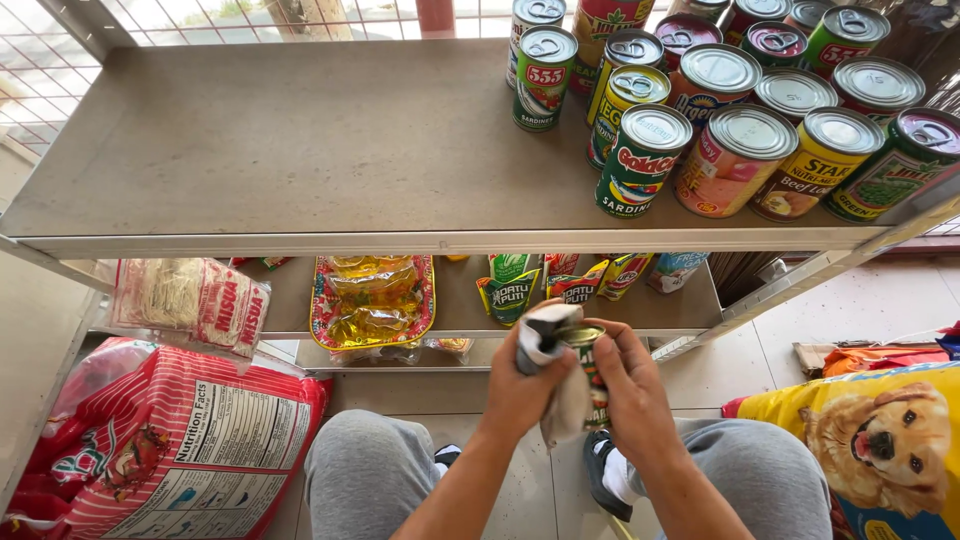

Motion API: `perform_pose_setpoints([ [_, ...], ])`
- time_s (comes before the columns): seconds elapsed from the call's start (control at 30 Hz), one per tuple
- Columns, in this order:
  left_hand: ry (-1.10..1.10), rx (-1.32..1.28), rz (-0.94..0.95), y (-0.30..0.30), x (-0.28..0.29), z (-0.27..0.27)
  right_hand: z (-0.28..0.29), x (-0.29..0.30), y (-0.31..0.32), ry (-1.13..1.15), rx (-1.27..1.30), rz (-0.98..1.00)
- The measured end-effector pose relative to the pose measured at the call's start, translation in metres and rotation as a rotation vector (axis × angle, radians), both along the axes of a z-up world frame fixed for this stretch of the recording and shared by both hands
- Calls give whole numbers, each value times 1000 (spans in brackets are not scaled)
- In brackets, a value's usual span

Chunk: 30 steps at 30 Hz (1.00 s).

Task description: Wiping down canned food products with a cloth and arranging them neatly on a grocery store shelf.

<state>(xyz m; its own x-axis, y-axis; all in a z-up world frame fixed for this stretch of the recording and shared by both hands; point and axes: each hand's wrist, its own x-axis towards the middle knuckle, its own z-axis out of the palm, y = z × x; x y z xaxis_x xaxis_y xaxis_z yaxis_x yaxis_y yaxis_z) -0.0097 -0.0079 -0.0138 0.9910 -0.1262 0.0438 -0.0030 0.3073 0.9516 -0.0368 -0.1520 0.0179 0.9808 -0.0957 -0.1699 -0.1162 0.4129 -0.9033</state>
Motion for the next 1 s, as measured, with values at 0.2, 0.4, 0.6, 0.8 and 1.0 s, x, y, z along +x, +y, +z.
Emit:
perform_pose_setpoints([
  [0.2, 418, -354, 231, 7, 12, -8, 10, -4, 6, -96, -4, 126],
  [0.4, -87, -106, -8, 0, -6, 1, 6, 3, 2, 226, 214, -185],
  [0.6, 79, -77, 159, 3, 6, 2, -3, -3, 6, 33, 100, 95],
  [0.8, 456, -397, 389, 17, 17, 19, 6, -3, 10, 85, 83, 95],
  [1.0, 419, -520, 367, 39, 20, 35, 60, 16, 16, -38, -308, 112],
])
